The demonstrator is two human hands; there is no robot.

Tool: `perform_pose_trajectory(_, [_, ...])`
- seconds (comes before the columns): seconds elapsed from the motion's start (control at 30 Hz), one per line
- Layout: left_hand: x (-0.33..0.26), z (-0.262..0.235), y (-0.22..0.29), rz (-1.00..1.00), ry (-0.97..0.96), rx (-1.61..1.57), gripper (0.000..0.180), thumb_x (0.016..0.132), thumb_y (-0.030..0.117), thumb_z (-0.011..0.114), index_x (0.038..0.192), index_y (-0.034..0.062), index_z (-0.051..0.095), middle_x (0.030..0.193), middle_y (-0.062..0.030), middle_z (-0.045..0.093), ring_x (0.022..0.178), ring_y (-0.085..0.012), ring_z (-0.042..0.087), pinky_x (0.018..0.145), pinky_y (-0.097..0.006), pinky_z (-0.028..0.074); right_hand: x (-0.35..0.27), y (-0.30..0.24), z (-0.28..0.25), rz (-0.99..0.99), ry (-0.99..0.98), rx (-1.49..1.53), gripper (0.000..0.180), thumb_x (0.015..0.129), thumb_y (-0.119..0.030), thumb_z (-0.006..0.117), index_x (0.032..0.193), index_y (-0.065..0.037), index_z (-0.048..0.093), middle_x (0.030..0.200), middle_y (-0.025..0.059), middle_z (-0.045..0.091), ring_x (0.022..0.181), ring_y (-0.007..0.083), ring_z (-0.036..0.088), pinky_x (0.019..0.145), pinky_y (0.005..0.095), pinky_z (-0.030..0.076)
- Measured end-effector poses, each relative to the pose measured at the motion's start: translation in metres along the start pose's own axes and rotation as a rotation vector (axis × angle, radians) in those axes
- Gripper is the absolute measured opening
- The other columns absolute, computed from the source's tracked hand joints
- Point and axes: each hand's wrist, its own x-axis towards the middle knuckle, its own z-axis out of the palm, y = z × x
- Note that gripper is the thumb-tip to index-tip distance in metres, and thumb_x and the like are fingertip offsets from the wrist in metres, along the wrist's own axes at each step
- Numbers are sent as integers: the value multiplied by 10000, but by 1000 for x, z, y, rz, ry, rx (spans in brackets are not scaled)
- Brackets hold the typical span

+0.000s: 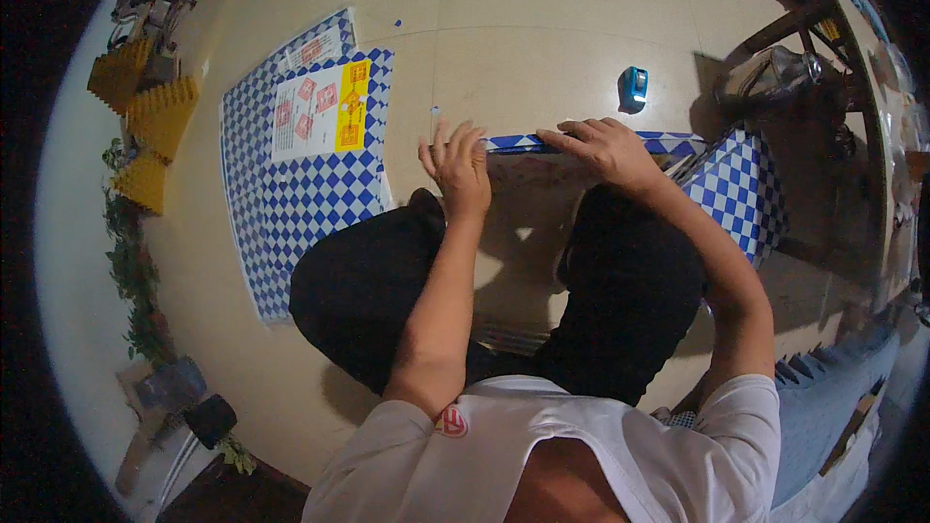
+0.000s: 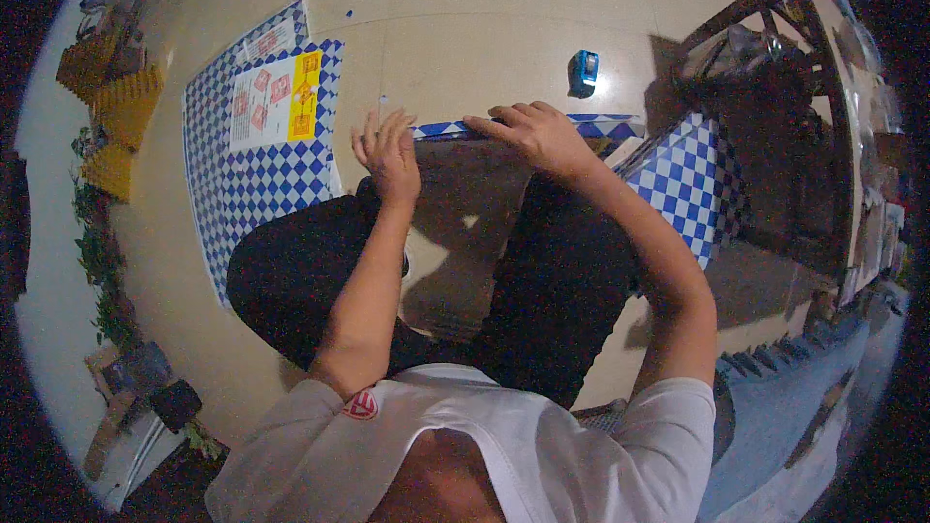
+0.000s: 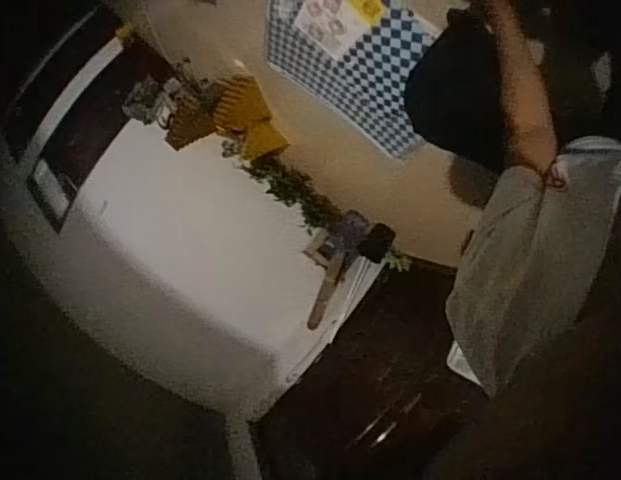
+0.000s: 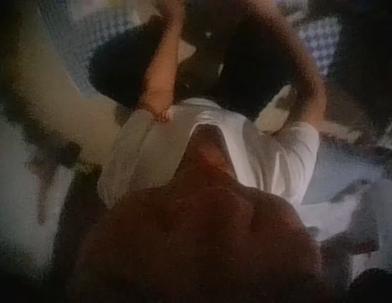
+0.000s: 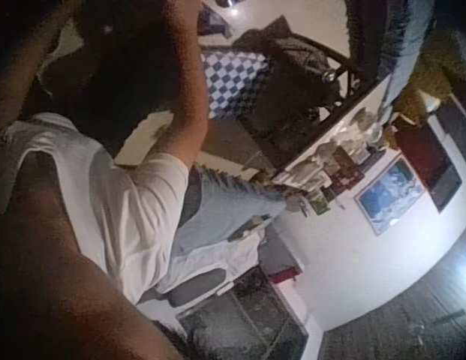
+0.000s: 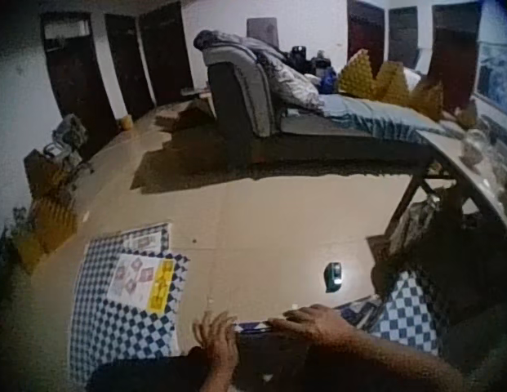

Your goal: The person assembles a small cardboard box using blue and white checkered paper and tape. They fold the paper around the box, secure it with tape, and trim excess material.

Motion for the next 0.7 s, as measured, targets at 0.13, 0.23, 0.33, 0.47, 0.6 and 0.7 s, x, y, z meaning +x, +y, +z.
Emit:
perform_pose_trajectory(0.13, [1,-4,11,104,-119,-195,331,1024,331,488,1237,163,677,1200,-77,661,1248,-295,533,1152,-512,234,-3,2,5,-11,15,-4,609,866,-174,571,1465,-237,479,1220,80,641,1035,256,659,894,395,524])
perform_pose_trajectory(0.23, [6,-7,13,152,-106,-195,296,990,278,536,1221,163,682,1166,-70,664,1181,-281,564,1102,-483,299,-6,4,9,-21,30,-16,605,879,-189,549,1476,-237,463,1210,84,637,1026,260,659,881,402,523])
perform_pose_trajectory(0.33, [11,-5,14,192,-117,-146,294,902,173,649,1193,159,688,1067,-47,660,1093,-269,588,1031,-471,361,-13,8,14,-24,63,-53,612,886,-193,539,1488,-251,447,1176,87,637,1012,258,658,870,408,520])
perform_pose_trajectory(0.47, [8,-3,6,186,-94,-95,328,839,79,676,1152,171,700,1057,-26,661,1092,-247,592,1033,-467,369,-27,18,10,13,91,-119,644,878,-206,558,1504,-289,429,1083,67,633,958,241,646,851,401,497])
perform_pose_trajectory(0.6, [6,1,6,229,-75,-72,286,898,138,648,1182,147,679,1108,-53,654,1130,-260,582,1078,-480,347,-53,30,0,72,111,-168,646,880,-167,578,1498,-295,441,1044,55,621,919,233,626,841,386,468])
perform_pose_trajectory(0.7, [10,-3,29,235,-104,-32,316,969,239,589,1254,108,626,1159,-97,639,1169,-282,565,1117,-500,324,-61,28,-6,87,83,-153,625,897,-102,568,1491,-270,466,1075,65,620,962,238,619,880,384,463])
